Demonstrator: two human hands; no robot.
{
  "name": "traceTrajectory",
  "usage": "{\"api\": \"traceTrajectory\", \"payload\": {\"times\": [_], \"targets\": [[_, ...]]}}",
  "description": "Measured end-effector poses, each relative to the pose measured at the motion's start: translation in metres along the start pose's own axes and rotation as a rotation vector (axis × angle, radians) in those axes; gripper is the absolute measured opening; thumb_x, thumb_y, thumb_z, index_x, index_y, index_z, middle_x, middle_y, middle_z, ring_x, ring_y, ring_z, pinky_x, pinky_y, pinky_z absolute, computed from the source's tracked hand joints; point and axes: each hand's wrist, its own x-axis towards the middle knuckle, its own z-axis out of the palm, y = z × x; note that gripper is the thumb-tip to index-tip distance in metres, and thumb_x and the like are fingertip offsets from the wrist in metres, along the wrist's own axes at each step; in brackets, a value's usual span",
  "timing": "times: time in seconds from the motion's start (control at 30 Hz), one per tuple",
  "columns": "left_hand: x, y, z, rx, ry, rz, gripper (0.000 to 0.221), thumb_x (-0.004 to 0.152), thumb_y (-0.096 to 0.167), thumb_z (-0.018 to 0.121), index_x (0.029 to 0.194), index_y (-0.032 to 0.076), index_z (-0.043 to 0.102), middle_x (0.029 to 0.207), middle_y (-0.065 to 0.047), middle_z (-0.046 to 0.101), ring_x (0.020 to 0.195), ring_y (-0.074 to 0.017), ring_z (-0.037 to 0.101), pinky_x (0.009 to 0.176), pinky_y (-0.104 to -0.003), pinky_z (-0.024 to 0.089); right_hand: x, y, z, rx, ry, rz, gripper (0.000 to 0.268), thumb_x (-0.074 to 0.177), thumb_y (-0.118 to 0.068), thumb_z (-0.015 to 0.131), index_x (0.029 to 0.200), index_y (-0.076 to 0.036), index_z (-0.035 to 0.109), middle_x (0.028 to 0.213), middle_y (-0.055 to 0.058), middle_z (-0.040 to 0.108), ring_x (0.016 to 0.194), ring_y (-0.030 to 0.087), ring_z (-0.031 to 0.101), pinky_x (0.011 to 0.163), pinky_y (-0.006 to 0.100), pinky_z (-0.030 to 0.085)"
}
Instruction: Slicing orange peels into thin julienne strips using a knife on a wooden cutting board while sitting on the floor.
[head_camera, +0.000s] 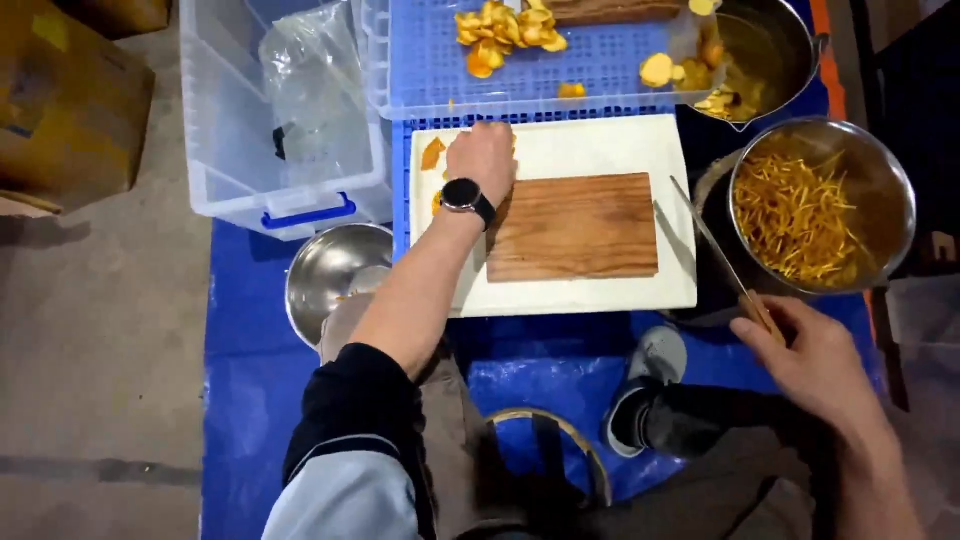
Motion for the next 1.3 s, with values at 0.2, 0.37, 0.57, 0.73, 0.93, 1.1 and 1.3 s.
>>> {"api": "traceTrajectory", "payload": {"times": [0.2, 0.37, 0.57, 0.73, 0.93, 1.1, 1.3], "targets": [[0.006, -0.003, -0.03, -0.117, -0.068, -0.164, 0.016, 0.081, 0.002, 0.063, 0.088, 0.004, 0.077, 0.085, -0.022, 0.075, 0.072, -0.0406, 0.071, 0.068, -0.049, 0.059, -0.002, -0.001, 0.001, 0.049, -0.013, -0.004, 0.042, 0.091, -0.018, 0.074, 0.128, 0.002, 0.07, 0.092, 0.017, 0.076, 0.067, 0.027, 0.065, 0.063, 0.036, 0.051], [-0.02, -0.018, -0.027, -0.557, -0.002, -0.251, 0.017, 0.074, 0.015, 0.073, 0.086, 0.005, 0.08, 0.079, -0.01, 0.077, 0.068, -0.0269, 0.071, 0.068, -0.036, 0.059, -0.006, -0.019, 0.011, 0.161, -0.052, 0.071, 0.038, 0.095, -0.016, 0.071, 0.126, 0.005, 0.07, 0.087, 0.018, 0.072, 0.064, 0.027, 0.063, 0.06, 0.036, 0.05], [-0.093, 0.04, -0.011, -0.765, -0.328, -0.513, 0.033, 0.081, 0.023, 0.066, 0.111, 0.012, 0.078, 0.101, -0.015, 0.079, 0.098, -0.0339, 0.075, 0.093, -0.045, 0.061, -0.022, -0.031, 0.087, 0.246, -0.137, -0.036, 0.031, 0.098, -0.031, 0.067, 0.105, -0.003, 0.079, 0.082, 0.023, 0.075, 0.087, 0.039, 0.073, 0.076, 0.048, 0.055], [-0.109, 0.055, -0.023, -0.731, -0.351, -0.588, 0.038, 0.081, 0.025, 0.068, 0.116, 0.014, 0.078, 0.102, -0.015, 0.079, 0.1, -0.0356, 0.076, 0.089, -0.047, 0.063, -0.03, -0.064, 0.116, 0.4, -0.186, 0.004, 0.031, 0.1, -0.031, 0.066, 0.082, -0.009, 0.078, 0.053, 0.008, 0.067, 0.054, 0.024, 0.07, 0.057, 0.035, 0.055], [-0.116, 0.049, -0.043, -0.373, -0.28, -0.318, 0.029, 0.087, 0.026, 0.077, 0.113, 0.015, 0.076, 0.1, -0.014, 0.074, 0.101, -0.0394, 0.074, 0.086, -0.048, 0.063, -0.031, -0.08, 0.115, 0.225, -0.141, -0.102, 0.03, 0.099, -0.036, 0.066, 0.097, -0.008, 0.077, 0.072, 0.011, 0.075, 0.075, 0.03, 0.073, 0.067, 0.042, 0.055], [-0.12, 0.03, -0.041, -0.408, -0.12, 0.411, 0.023, 0.095, 0.016, 0.069, 0.118, 0.017, 0.075, 0.12, -0.009, 0.069, 0.108, -0.0376, 0.069, 0.092, -0.045, 0.059, -0.026, -0.066, 0.121, 0.241, -0.119, -0.157, 0.033, 0.098, -0.035, 0.067, 0.107, -0.005, 0.076, 0.077, 0.011, 0.077, 0.073, 0.028, 0.074, 0.066, 0.043, 0.056], [-0.126, 0.025, -0.046, -0.449, 0.004, 0.531, 0.016, 0.102, 0.015, 0.063, 0.114, 0.012, 0.074, 0.114, -0.009, 0.071, 0.101, -0.0315, 0.071, 0.085, -0.037, 0.06, -0.025, -0.063, 0.108, 0.285, -0.157, -0.119, 0.033, 0.101, -0.034, 0.065, 0.106, -0.003, 0.076, 0.077, 0.016, 0.076, 0.073, 0.032, 0.071, 0.066, 0.044, 0.054]]}}
